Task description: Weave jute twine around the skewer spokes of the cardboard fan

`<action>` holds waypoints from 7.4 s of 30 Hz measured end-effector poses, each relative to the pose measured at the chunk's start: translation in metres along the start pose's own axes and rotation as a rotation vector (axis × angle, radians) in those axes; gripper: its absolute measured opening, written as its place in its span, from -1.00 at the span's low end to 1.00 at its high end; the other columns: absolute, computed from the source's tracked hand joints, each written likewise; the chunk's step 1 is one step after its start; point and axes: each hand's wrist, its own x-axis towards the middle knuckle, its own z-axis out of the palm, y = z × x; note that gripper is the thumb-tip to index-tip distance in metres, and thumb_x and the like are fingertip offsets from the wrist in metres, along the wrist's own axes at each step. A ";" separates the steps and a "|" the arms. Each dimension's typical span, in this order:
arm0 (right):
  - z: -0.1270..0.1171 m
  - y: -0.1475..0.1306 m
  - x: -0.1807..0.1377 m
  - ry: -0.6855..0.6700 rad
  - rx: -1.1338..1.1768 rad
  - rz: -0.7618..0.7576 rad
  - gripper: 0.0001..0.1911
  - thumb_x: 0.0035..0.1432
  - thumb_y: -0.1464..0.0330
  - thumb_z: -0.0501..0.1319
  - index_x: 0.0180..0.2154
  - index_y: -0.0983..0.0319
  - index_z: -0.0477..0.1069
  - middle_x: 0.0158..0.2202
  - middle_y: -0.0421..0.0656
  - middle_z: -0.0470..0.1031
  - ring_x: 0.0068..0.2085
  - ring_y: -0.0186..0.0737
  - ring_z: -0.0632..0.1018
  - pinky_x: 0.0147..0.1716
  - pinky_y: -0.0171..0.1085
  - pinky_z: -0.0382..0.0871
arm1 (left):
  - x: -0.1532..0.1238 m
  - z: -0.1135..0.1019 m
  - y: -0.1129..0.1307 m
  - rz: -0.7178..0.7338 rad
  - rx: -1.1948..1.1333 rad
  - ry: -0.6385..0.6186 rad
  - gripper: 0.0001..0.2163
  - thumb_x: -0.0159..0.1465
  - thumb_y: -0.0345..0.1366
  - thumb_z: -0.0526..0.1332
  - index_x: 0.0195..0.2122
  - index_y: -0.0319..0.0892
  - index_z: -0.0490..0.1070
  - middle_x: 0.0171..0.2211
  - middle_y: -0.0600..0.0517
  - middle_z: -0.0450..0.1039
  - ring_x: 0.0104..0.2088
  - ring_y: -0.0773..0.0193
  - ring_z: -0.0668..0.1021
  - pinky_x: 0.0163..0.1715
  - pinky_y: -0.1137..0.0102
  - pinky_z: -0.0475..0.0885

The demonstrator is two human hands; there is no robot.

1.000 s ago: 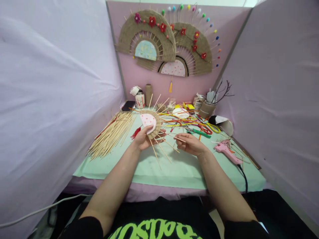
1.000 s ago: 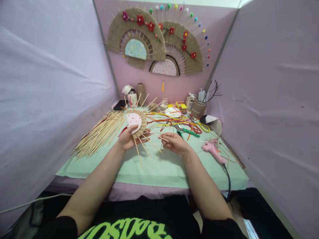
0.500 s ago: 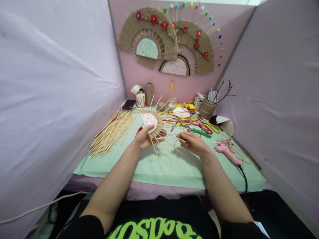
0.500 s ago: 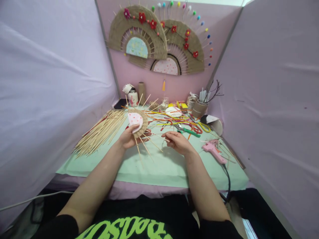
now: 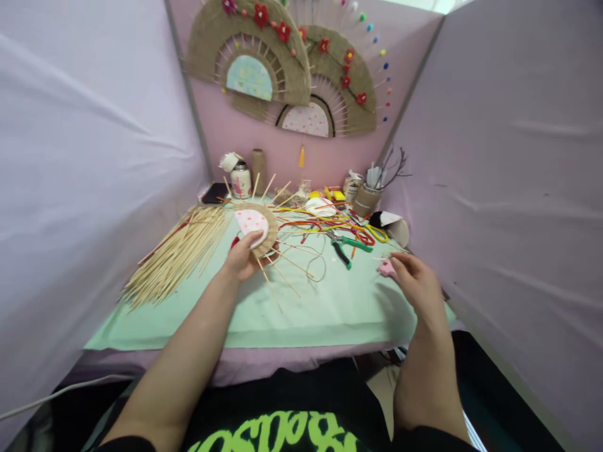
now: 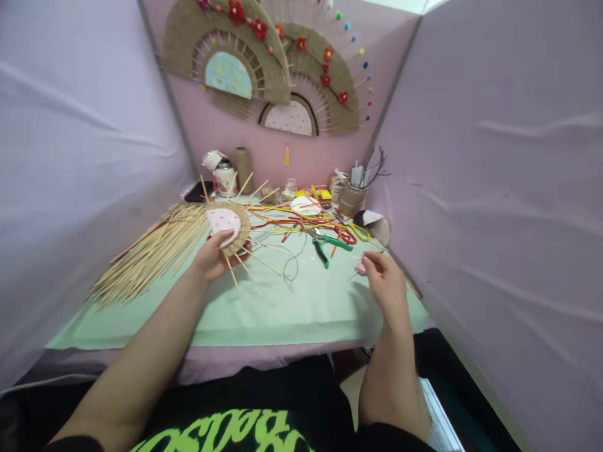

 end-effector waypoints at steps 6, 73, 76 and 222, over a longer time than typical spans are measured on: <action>-0.035 0.038 0.011 -0.042 -0.527 0.084 -0.52 0.08 0.14 0.14 -0.10 0.34 0.50 -0.12 0.16 0.51 -0.10 0.10 0.50 -0.12 -0.05 0.32 | 0.000 0.005 0.001 0.029 0.002 0.030 -0.82 0.11 -0.36 0.20 -0.26 -0.29 0.43 -0.45 -0.05 0.52 -0.46 0.26 0.56 -0.38 0.34 0.52; 0.063 -0.073 -0.067 -0.509 0.356 -0.031 -0.55 0.26 0.04 0.00 -0.23 0.25 0.46 -0.46 -0.16 0.39 -0.43 -0.30 0.36 -0.45 -0.31 0.22 | 0.008 0.003 -0.017 0.177 0.117 0.090 -0.79 0.05 -0.37 0.26 -0.26 -0.24 0.50 -0.35 -0.07 0.58 -0.44 0.29 0.55 -0.50 0.47 0.42; 0.064 -0.072 -0.067 -0.509 0.346 -0.034 -0.55 0.26 0.04 0.01 -0.24 0.25 0.45 -0.46 -0.16 0.39 -0.43 -0.28 0.36 -0.45 -0.30 0.22 | 0.009 0.002 -0.018 0.183 0.107 0.075 -0.81 0.05 -0.36 0.27 -0.28 -0.23 0.50 -0.36 -0.06 0.58 -0.45 0.29 0.54 -0.51 0.47 0.41; 0.112 -0.121 -0.008 -0.422 -0.052 -0.417 -0.78 0.14 0.22 0.15 -0.42 0.19 0.47 -0.34 -0.12 0.54 -0.27 -0.16 0.47 -0.21 -0.20 0.25 | 0.009 0.003 -0.028 0.273 0.114 0.082 -0.81 0.07 -0.32 0.27 -0.27 -0.20 0.50 -0.31 -0.02 0.59 -0.19 0.23 0.59 -0.16 0.43 0.45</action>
